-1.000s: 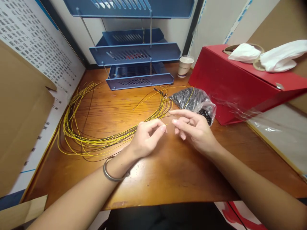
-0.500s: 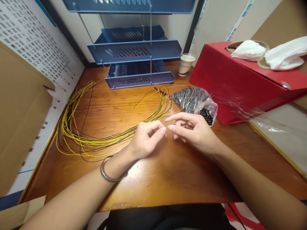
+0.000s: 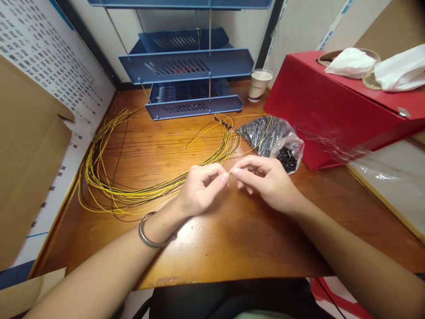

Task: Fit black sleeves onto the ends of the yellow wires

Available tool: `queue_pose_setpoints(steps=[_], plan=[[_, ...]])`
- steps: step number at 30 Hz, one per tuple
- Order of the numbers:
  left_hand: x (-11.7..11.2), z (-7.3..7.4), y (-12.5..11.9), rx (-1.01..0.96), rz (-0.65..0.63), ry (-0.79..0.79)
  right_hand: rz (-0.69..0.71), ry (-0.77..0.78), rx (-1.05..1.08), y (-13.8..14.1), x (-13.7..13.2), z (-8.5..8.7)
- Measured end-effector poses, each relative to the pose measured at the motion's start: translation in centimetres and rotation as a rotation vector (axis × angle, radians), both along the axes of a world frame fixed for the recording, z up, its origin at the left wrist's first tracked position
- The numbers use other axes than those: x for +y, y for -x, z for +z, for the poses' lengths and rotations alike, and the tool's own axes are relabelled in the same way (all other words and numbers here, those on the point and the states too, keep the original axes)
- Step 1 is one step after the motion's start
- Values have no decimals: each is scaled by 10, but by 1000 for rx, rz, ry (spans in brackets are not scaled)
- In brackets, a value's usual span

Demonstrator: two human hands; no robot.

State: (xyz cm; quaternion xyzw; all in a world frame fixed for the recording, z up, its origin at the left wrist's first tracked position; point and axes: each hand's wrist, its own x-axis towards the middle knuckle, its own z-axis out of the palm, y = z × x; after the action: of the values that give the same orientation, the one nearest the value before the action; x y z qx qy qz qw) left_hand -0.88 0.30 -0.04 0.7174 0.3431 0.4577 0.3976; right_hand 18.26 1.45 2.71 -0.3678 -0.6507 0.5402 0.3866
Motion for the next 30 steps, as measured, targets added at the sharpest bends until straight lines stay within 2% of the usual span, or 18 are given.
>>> queue_pose_setpoints(steps=[7,13,23,30], plan=[[2,-2,2,-3,-3,11,-13,22,7,4,-2,-2],[8,-6,6,27,10,24,-62,20,30,10,-3,-10],[7,0,6,12,-2,49,-115,-27,-33,12,-5,-10],[6,-1,6,-9,-26,57,-126,-52,-25,11,-6,-13]])
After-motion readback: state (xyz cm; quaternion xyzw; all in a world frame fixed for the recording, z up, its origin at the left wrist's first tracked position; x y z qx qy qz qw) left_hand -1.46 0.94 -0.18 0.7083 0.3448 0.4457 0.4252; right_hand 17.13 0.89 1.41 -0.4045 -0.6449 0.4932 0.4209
